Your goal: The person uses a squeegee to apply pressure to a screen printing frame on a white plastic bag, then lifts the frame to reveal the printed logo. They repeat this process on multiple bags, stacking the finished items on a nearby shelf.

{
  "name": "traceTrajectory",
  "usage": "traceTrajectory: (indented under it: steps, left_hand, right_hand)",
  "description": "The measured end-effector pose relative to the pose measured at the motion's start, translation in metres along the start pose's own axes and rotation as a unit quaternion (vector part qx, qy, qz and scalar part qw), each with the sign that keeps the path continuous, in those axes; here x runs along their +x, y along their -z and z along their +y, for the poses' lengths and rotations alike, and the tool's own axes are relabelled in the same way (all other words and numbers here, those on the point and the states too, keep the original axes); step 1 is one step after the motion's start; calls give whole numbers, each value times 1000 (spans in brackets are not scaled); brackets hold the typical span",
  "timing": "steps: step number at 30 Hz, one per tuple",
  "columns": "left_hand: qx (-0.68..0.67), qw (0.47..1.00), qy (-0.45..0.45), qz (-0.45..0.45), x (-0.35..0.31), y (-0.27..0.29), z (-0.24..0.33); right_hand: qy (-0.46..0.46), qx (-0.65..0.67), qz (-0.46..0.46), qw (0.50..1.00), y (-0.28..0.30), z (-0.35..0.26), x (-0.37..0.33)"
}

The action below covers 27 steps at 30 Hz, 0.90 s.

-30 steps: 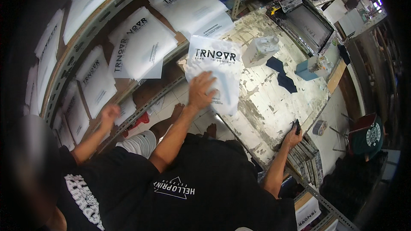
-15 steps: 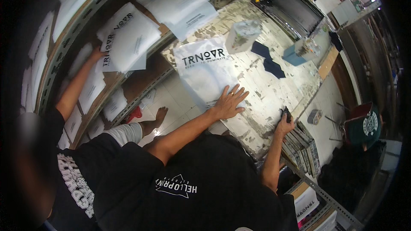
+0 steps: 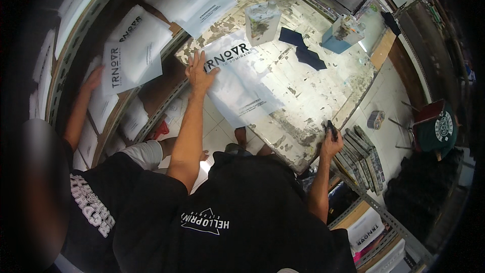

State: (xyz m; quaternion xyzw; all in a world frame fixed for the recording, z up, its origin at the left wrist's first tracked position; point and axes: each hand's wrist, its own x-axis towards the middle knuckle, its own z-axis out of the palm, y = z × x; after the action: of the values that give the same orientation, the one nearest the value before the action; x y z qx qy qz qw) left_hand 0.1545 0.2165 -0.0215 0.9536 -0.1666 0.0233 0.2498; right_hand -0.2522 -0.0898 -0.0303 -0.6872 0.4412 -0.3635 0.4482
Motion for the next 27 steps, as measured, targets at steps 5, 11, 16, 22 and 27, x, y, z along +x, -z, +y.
traceTrajectory:
  steps: [5, 11, 16, 22, 27]
  left_hand:
    - [-40, 992, 91, 77, -46, -7, 19]
    - [-365, 864, 341, 60, -138, -48, 36]
    - [-559, 767, 315, -15, -171, -25, 66]
    - [-545, 717, 323, -289, -197, -6, 78]
    - [-272, 789, 190, -517, -197, 21, 98]
  right_hand:
    - [25, -13, -7, 1000, 12, 14, -3]
    - [16, -14, -28, 999, 15, 19, 0]
    - [6, -43, -44, 998, 11, 4, 8]
    - [32, -41, -35, 998, 10, 0, 16]
    - [50, -76, -13, 996, 22, 17, 19]
